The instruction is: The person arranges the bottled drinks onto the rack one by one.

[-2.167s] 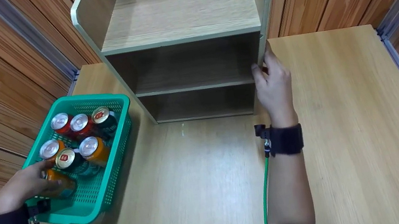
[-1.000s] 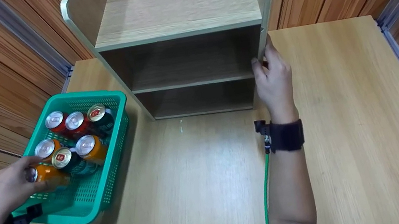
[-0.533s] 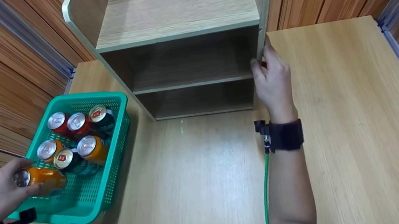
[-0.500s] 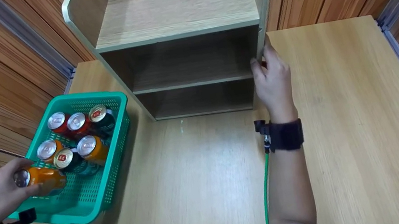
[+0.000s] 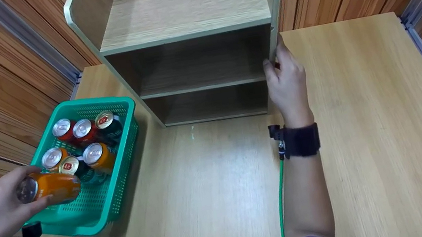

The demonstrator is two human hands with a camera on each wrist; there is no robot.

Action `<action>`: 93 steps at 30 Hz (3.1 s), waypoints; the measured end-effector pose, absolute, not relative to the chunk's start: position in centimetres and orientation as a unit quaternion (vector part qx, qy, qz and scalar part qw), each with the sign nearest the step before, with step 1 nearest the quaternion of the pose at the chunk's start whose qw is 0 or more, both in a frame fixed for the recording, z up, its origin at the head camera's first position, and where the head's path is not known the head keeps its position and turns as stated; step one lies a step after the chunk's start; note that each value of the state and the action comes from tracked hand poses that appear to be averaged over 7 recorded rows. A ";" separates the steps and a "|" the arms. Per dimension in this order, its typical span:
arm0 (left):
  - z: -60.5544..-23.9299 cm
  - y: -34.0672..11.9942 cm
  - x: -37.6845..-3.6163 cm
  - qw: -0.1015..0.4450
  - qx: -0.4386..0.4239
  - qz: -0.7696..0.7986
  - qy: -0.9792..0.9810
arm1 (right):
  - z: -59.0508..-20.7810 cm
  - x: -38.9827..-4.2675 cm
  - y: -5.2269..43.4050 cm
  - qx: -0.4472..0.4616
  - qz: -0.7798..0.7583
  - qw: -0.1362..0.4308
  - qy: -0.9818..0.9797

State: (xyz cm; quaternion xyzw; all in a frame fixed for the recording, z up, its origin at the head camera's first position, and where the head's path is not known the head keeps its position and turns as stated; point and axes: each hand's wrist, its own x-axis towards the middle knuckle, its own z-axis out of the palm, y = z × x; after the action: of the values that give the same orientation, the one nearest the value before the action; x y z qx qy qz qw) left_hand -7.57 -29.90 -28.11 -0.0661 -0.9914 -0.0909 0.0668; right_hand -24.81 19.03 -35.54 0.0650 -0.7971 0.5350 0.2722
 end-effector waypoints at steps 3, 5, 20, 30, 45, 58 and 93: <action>-27.5 -28.7 -8.0 0.071 -0.088 -0.086 -0.990 | -35.7 -24.9 19.2 0.064 0.533 0.277 -0.797; -27.2 -27.8 -8.5 0.078 -0.104 -0.087 -0.988 | -36.1 -25.2 19.5 0.062 0.529 0.280 -0.799; -26.6 -20.7 -12.2 0.062 -0.275 -0.099 -0.954 | -37.7 -26.7 20.3 0.069 0.510 0.274 -0.813; -28.6 -16.6 -14.7 0.024 -0.363 -0.090 -0.927 | -37.6 -27.0 19.0 0.073 0.512 0.265 -0.814; -30.7 -12.2 -15.4 0.027 -0.383 -0.102 -0.918 | -37.2 -27.2 18.5 0.081 0.509 0.274 -0.812; -34.0 -9.4 -15.5 -0.011 -0.381 -0.099 -0.919 | -37.8 -27.0 18.6 0.075 0.508 0.258 -0.818; -38.3 -6.8 -18.2 -0.018 -0.378 -0.040 -0.925 | -37.8 -27.0 18.7 0.075 0.497 0.278 -0.819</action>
State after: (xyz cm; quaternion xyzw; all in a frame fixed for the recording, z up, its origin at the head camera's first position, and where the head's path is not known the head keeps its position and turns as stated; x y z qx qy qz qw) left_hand -18.21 -6.80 -38.33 -0.3785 -0.9246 -0.0400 -0.0184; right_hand -27.01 18.66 -37.79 0.0749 -0.8186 0.4972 0.2776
